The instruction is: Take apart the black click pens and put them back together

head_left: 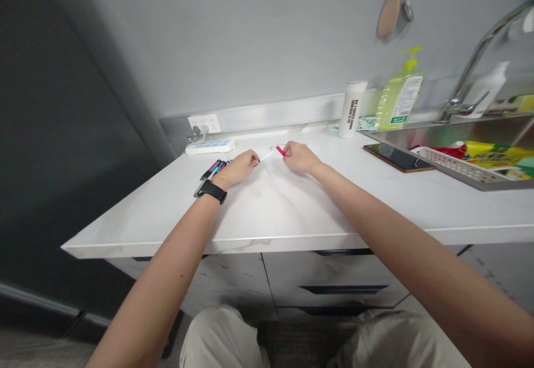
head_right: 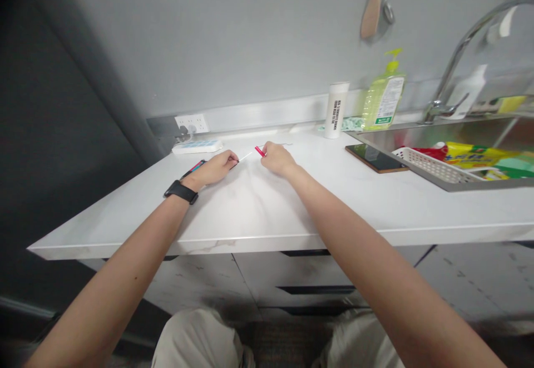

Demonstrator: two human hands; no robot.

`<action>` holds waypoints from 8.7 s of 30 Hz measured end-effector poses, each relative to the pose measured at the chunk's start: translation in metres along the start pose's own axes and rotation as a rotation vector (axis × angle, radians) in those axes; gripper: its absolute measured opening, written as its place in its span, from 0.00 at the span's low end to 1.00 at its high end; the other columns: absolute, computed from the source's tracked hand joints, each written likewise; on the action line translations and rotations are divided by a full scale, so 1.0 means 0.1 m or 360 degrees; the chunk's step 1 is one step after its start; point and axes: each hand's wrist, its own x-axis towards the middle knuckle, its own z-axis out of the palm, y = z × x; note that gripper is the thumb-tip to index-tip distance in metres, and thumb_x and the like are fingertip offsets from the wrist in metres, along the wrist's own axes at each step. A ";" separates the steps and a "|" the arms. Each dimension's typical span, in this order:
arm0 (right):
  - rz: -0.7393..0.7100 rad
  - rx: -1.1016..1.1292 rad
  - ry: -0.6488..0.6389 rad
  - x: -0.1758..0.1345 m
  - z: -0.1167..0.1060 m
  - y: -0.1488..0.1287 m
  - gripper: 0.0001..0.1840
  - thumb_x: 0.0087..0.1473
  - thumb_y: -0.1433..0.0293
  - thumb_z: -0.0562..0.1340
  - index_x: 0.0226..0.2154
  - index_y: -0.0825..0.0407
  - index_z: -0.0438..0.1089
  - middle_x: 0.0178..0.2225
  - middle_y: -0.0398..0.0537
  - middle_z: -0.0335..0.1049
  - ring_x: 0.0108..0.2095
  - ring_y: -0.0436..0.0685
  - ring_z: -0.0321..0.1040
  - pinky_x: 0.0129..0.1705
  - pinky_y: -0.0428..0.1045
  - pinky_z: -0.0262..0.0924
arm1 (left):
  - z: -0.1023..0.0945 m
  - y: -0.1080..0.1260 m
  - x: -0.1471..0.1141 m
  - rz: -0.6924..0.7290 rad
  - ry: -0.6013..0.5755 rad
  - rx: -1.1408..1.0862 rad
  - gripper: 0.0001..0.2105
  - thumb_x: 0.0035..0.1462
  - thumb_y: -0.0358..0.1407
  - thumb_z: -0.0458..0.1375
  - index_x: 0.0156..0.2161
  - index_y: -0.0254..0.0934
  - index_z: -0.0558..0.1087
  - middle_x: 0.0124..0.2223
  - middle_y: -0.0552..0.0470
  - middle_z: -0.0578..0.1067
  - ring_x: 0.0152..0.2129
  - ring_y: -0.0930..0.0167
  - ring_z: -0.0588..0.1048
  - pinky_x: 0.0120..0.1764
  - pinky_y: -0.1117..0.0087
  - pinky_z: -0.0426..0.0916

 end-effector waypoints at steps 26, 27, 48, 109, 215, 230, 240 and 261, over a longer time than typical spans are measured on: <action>-0.0182 0.0153 0.0007 0.01 0.00 -0.03 0.17 0.42 0.79 0.56 0.37 0.51 0.69 0.29 0.45 0.72 0.30 0.54 0.65 0.33 0.45 0.54 | 0.04 -0.11 0.01 0.0185 0.0095 0.0140 0.08 0.55 0.29 0.49 0.38 0.35 0.69 0.39 0.46 0.72 0.38 0.66 0.71 0.44 0.65 0.65; -0.0186 0.0148 -0.0001 0.01 0.01 -0.02 0.18 0.42 0.79 0.56 0.37 0.51 0.69 0.29 0.45 0.72 0.30 0.54 0.65 0.33 0.45 0.54 | 0.04 -0.10 0.02 0.0191 0.0090 0.0145 0.09 0.55 0.28 0.48 0.38 0.35 0.69 0.39 0.46 0.72 0.38 0.66 0.71 0.44 0.65 0.65; -0.0297 0.0127 -0.0022 0.00 -0.02 -0.06 0.16 0.41 0.78 0.57 0.32 0.52 0.76 0.33 0.47 0.75 0.35 0.55 0.68 0.40 0.46 0.60 | 0.02 -0.06 0.00 0.0350 0.0092 0.0064 0.07 0.52 0.31 0.54 0.35 0.37 0.74 0.35 0.49 0.74 0.33 0.68 0.72 0.41 0.66 0.66; -0.0235 0.1507 0.0060 0.04 -0.07 -0.22 0.09 0.44 0.75 0.65 0.32 0.54 0.68 0.24 0.41 0.68 0.25 0.48 0.65 0.28 0.45 0.65 | 0.24 0.30 -0.03 0.0283 0.0291 -0.0736 0.17 0.49 0.32 0.60 0.41 0.40 0.56 0.35 0.56 0.72 0.26 0.76 0.75 0.32 0.74 0.69; -0.0111 0.1232 -0.0135 -0.04 -0.09 -0.23 0.18 0.51 0.63 0.66 0.22 0.51 0.56 0.17 0.36 0.57 0.16 0.45 0.51 0.17 0.44 0.47 | 0.20 0.32 -0.01 0.0301 0.0308 -0.0659 0.15 0.48 0.33 0.61 0.34 0.40 0.55 0.34 0.54 0.75 0.30 0.71 0.75 0.31 0.72 0.66; -0.0045 0.1491 -0.0211 -0.03 -0.08 -0.25 0.11 0.55 0.67 0.62 0.26 0.52 0.61 0.16 0.35 0.54 0.15 0.44 0.50 0.16 0.41 0.47 | 0.11 0.40 -0.09 0.0286 0.0262 -0.0520 0.13 0.50 0.35 0.60 0.32 0.40 0.56 0.27 0.58 0.72 0.23 0.73 0.72 0.29 0.72 0.63; -0.0070 0.1659 -0.0286 -0.03 -0.11 -0.23 0.05 0.50 0.77 0.55 0.26 0.56 0.65 0.17 0.38 0.58 0.17 0.45 0.53 0.15 0.40 0.44 | 0.10 0.41 -0.11 0.0371 0.0187 -0.0438 0.08 0.57 0.34 0.51 0.32 0.40 0.53 0.29 0.54 0.76 0.24 0.73 0.73 0.30 0.73 0.63; -0.0182 0.1281 -0.0249 -0.03 -0.10 -0.23 0.14 0.57 0.68 0.61 0.23 0.55 0.63 0.16 0.37 0.58 0.17 0.43 0.54 0.16 0.39 0.48 | 0.13 0.31 -0.06 0.0368 0.0173 -0.0415 0.12 0.57 0.38 0.54 0.32 0.41 0.52 0.32 0.52 0.78 0.28 0.71 0.76 0.31 0.72 0.64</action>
